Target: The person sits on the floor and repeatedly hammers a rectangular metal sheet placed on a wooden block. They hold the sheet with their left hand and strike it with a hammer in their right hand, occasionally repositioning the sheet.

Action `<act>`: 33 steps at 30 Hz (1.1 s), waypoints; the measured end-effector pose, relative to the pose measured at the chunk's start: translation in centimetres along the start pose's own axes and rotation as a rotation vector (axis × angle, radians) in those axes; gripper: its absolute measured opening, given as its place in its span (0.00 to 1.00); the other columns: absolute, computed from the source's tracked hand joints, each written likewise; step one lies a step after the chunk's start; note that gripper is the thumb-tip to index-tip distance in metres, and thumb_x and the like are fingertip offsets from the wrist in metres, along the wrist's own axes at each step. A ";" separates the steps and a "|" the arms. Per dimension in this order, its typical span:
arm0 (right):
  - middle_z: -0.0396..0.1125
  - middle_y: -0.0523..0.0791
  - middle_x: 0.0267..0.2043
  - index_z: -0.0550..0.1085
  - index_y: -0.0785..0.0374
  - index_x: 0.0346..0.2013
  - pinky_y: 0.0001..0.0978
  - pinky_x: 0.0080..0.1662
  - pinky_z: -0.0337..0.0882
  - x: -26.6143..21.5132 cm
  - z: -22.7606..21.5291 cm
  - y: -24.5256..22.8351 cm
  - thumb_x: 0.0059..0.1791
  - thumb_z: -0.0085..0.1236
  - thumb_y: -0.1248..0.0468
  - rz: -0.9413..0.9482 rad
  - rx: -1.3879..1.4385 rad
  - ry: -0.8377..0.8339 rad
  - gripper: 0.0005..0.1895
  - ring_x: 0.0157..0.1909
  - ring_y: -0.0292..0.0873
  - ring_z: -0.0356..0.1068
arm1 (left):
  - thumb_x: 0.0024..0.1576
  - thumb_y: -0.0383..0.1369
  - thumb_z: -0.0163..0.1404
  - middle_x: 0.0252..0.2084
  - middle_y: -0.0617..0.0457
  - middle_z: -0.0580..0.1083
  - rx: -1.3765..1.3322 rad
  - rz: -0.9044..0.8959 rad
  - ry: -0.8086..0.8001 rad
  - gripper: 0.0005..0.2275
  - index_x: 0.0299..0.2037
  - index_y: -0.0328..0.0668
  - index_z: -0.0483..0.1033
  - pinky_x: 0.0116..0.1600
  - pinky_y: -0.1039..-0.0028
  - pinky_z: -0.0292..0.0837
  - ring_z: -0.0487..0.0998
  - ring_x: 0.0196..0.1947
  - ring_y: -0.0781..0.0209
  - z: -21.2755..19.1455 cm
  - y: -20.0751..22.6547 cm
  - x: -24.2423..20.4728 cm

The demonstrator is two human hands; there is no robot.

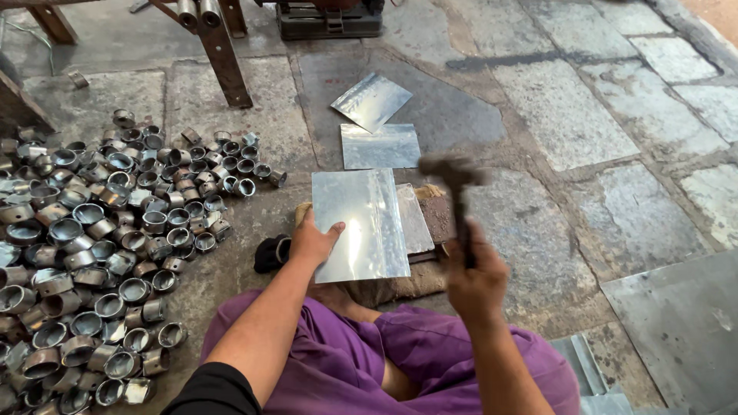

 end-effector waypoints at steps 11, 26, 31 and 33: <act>0.74 0.49 0.27 0.72 0.59 0.63 0.37 0.28 0.68 -0.7 3.0 3.7 0.53 0.59 0.61 0.336 -0.207 -0.331 0.23 0.23 0.37 0.69 | 0.52 0.48 0.62 0.66 0.34 0.67 0.045 0.034 -0.002 0.44 0.74 0.34 0.51 0.63 0.63 0.69 0.72 0.63 0.40 0.8 -1.1 0.6; 0.73 0.48 0.31 0.76 0.63 0.58 0.35 0.33 0.72 -0.6 4.0 4.6 0.51 0.61 0.64 0.158 -0.093 -0.224 0.20 0.30 0.38 0.72 | 0.50 0.45 0.62 0.58 0.37 0.75 -0.044 0.115 0.007 0.38 0.69 0.39 0.61 0.59 0.61 0.72 0.77 0.58 0.41 0.3 -0.3 -0.5; 0.68 0.40 0.26 0.74 0.62 0.60 0.27 0.26 0.64 1.6 -2.5 -0.3 0.55 0.57 0.63 0.147 0.247 0.131 0.18 0.25 0.32 0.64 | 0.50 0.47 0.62 0.57 0.34 0.75 0.029 0.030 -0.034 0.42 0.72 0.36 0.56 0.59 0.62 0.73 0.77 0.56 0.40 0.4 -0.9 -0.2; 0.67 0.36 0.24 0.70 0.60 0.63 0.19 0.25 0.63 1.3 -3.8 -0.9 0.55 0.56 0.63 -0.069 0.451 0.250 0.21 0.22 0.27 0.63 | 0.50 0.48 0.63 0.57 0.33 0.74 0.041 0.040 -0.024 0.44 0.72 0.34 0.54 0.59 0.62 0.73 0.77 0.57 0.40 0.6 -1.0 -0.1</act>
Point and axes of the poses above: each hand's wrist, its own x-axis towards the middle knuckle, its own z-axis out of the palm, y = z × x, the point moved 5 cm from there along x, towards the middle knuckle
